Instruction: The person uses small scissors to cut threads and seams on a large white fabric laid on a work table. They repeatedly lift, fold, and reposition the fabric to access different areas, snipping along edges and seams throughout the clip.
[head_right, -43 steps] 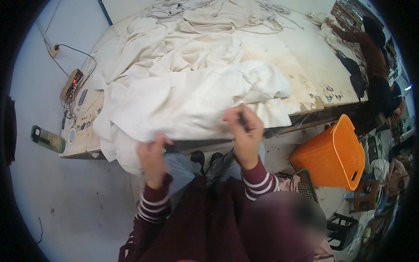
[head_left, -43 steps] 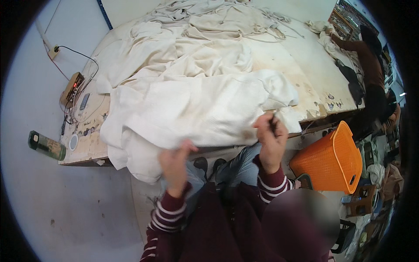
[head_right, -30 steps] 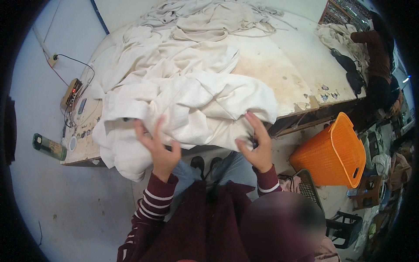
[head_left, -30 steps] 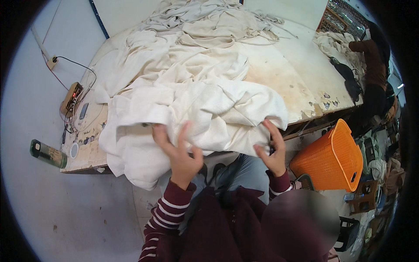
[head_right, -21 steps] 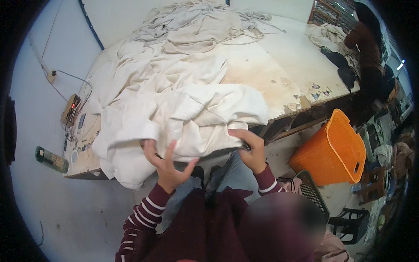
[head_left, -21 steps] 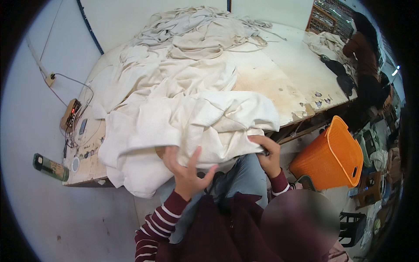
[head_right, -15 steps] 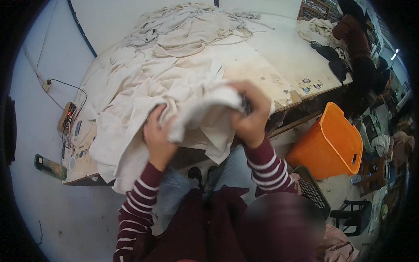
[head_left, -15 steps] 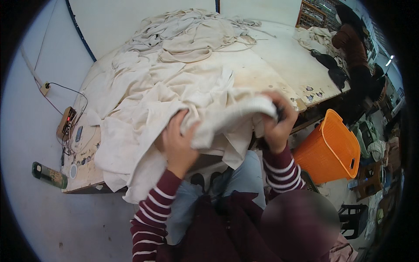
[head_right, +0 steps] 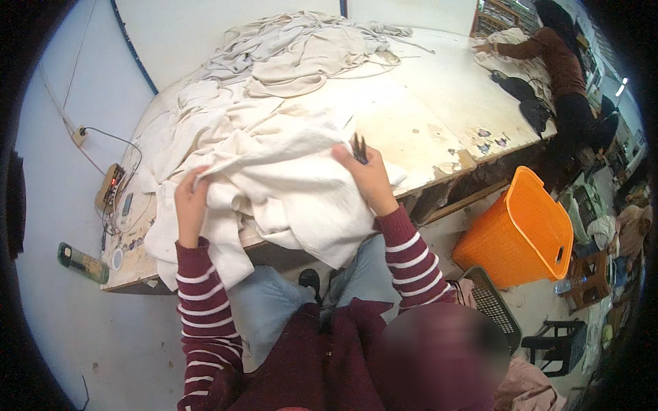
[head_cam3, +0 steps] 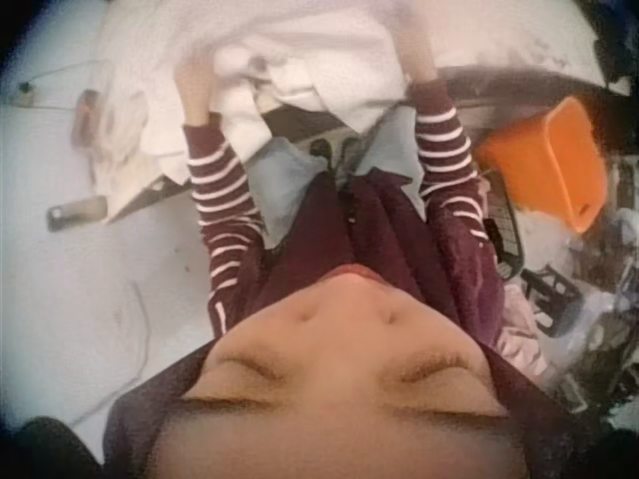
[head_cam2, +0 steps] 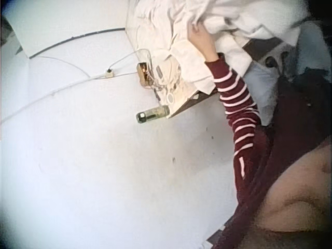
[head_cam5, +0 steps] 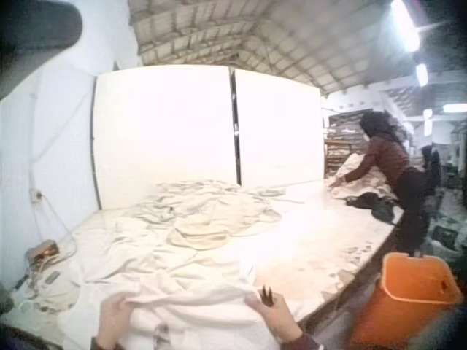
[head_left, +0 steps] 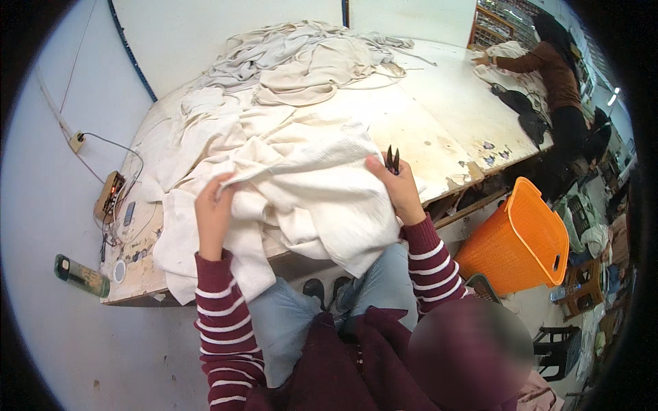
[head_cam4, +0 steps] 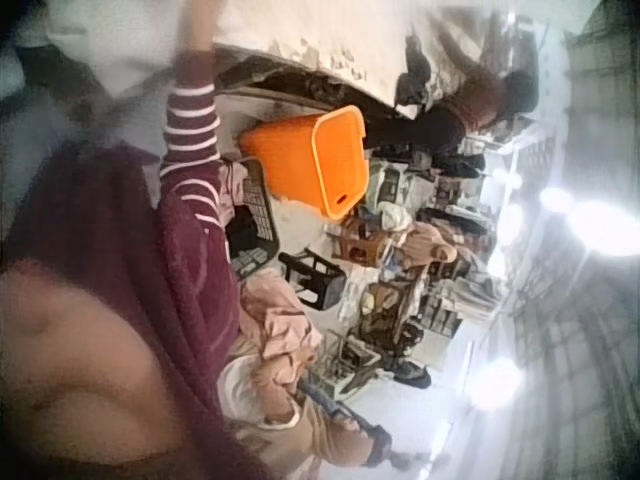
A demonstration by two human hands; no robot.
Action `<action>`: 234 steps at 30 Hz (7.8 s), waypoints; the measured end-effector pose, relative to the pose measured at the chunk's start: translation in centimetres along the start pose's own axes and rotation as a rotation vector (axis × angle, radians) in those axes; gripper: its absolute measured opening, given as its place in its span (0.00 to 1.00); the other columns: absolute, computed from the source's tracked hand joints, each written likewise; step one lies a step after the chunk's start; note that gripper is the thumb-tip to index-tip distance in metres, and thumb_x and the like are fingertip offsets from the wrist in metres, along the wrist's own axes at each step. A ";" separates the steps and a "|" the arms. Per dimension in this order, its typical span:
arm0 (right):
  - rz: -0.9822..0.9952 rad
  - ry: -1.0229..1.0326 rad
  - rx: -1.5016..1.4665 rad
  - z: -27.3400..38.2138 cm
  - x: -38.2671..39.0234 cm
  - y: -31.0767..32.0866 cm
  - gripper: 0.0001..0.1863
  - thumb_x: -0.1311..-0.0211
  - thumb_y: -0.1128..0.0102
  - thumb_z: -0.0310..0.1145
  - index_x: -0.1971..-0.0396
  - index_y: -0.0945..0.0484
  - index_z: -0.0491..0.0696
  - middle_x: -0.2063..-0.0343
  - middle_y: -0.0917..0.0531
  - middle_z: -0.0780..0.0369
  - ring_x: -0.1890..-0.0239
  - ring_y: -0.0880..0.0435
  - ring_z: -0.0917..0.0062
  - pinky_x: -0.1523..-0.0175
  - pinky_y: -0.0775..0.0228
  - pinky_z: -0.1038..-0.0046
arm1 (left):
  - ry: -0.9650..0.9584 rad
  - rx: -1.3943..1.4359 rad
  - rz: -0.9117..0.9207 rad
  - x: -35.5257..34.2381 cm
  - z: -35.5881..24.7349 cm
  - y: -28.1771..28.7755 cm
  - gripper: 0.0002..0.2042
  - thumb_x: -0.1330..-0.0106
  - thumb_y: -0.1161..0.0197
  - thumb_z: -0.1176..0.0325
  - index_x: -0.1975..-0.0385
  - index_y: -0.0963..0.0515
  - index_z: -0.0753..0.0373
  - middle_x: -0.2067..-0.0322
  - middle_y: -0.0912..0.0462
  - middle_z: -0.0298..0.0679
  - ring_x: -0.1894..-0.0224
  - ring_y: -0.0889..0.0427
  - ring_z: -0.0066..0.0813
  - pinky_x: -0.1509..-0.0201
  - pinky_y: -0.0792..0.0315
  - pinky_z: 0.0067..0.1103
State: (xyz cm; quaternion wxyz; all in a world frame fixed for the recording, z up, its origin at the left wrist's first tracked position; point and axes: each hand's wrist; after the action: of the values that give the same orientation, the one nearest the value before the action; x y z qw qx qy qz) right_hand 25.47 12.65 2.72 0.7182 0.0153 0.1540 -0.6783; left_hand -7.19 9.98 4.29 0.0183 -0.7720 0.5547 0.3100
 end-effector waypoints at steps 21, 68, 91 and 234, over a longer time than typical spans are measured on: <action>-0.017 -0.090 -0.162 -2.5 0.6 0.4 0.20 0.35 0.39 0.40 0.52 0.22 0.40 0.62 0.17 0.64 0.62 0.21 0.84 0.55 0.29 0.80 | -0.160 -0.275 0.134 2.5 -1.1 0.5 0.12 0.42 0.33 0.66 0.63 0.19 0.65 0.70 0.17 0.38 0.63 0.21 0.29 0.52 0.30 0.23; 0.145 0.249 0.457 0.3 7.1 -7.5 0.10 0.46 0.32 0.31 0.65 0.19 0.44 0.74 0.15 0.60 0.73 0.16 0.80 0.66 0.27 0.79 | -0.176 -0.109 0.048 8.6 -3.5 -6.7 0.09 0.47 0.34 0.71 0.67 0.19 0.66 0.76 0.22 0.44 0.71 0.23 0.45 0.66 0.32 0.32; 0.186 0.278 0.680 3.7 5.1 -6.9 0.24 0.58 0.26 0.51 0.63 0.18 0.51 0.75 0.17 0.59 0.72 0.16 0.69 0.64 0.27 0.72 | -0.226 0.111 -0.373 -0.7 -12.3 0.4 0.17 0.32 0.52 0.71 0.48 0.29 0.76 0.49 0.25 0.48 0.47 0.24 0.36 0.39 0.34 0.28; 0.222 0.248 0.701 2.2 9.4 -3.5 0.14 0.52 0.27 0.36 0.66 0.18 0.47 0.75 0.15 0.59 0.76 0.15 0.71 0.70 0.27 0.77 | 0.525 0.876 0.531 12.9 -2.5 -6.9 0.17 0.30 0.43 0.64 0.48 0.25 0.70 0.60 0.20 0.33 0.60 0.25 0.15 0.57 0.31 0.13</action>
State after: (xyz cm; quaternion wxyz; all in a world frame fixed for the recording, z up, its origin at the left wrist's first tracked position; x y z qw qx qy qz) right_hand 22.80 2.74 3.16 0.7144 0.3583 -0.0039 -0.6010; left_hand 2.47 0.78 -2.29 0.1197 -0.5778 0.7920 -0.1567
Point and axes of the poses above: each hand's wrist, its own x-axis away from the middle knuckle, its own y-axis out of the back of the hand, z = x × y
